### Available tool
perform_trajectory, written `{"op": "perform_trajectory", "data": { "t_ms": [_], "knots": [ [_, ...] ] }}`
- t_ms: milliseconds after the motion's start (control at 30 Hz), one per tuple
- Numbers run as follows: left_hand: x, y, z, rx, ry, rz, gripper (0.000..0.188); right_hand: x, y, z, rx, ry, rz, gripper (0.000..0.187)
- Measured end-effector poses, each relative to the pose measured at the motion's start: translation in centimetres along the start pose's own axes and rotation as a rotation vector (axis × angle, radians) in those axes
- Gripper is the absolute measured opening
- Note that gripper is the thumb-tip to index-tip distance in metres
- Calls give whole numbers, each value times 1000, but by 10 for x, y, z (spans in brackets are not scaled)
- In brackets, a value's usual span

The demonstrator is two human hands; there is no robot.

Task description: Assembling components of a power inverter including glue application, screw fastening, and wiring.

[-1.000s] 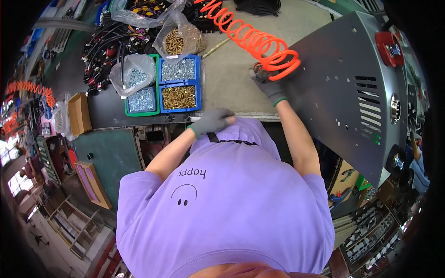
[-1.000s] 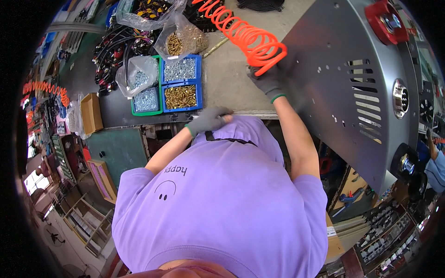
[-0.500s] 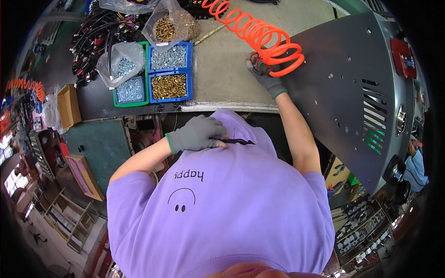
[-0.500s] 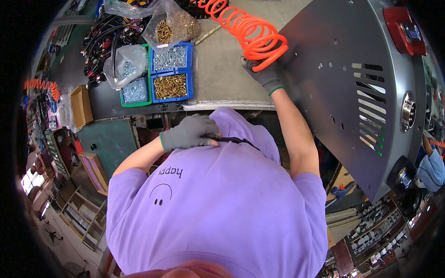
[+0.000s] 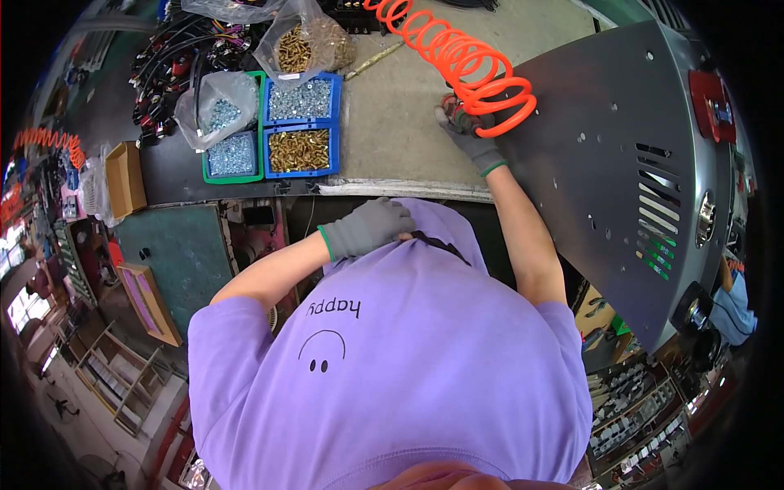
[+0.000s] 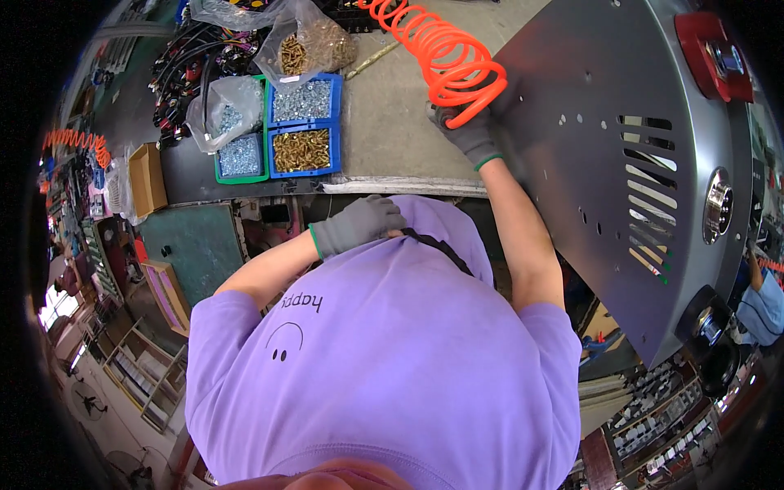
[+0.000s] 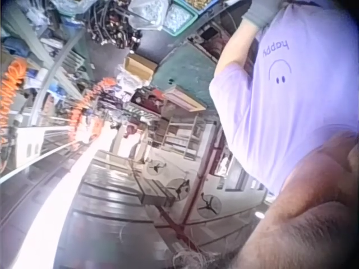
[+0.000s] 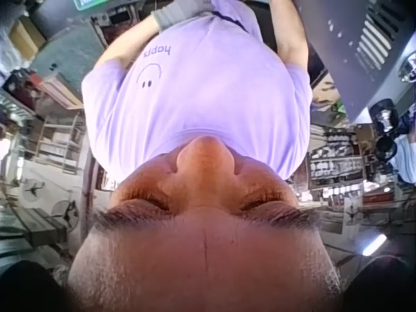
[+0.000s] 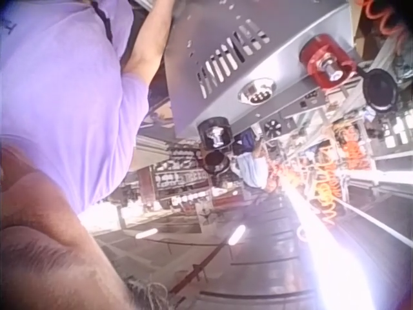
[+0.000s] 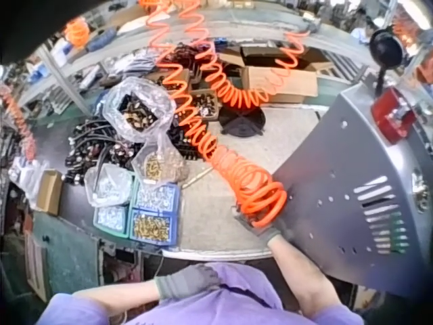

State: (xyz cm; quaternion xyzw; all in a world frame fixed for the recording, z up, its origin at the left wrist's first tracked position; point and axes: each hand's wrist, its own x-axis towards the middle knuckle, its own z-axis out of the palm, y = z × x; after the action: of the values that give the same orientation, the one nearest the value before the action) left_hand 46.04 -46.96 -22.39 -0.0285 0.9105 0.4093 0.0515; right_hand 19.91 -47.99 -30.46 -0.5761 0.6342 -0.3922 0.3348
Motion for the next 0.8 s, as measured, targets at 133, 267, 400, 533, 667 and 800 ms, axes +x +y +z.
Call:
{"op": "perform_trajectory", "data": {
  "t_ms": [133, 267, 400, 533, 667, 800],
  "knots": [
    [-18, -13, -31, -616, 198, -272, 30, -1, 24, 7, 71, 14, 147, 19],
    [-55, -38, -46, -586, 630, -684, 23, -3, 14, 12, -258, 163, 103, 19],
    [-99, -49, -53, -763, 874, -834, 20, 5, -5, 15, -412, 254, -112, 32],
    [-130, -49, -47, -840, 1054, -961, 20, 7, 23, 20, -258, 366, -51, 30],
    [-150, -58, -27, -788, 1086, -960, 21, 15, 27, 15, -222, 273, 1, 46],
    [-151, -74, -4, -745, 1096, -935, 18, 21, 23, 19, -545, 255, -37, 34]
  ]
}}
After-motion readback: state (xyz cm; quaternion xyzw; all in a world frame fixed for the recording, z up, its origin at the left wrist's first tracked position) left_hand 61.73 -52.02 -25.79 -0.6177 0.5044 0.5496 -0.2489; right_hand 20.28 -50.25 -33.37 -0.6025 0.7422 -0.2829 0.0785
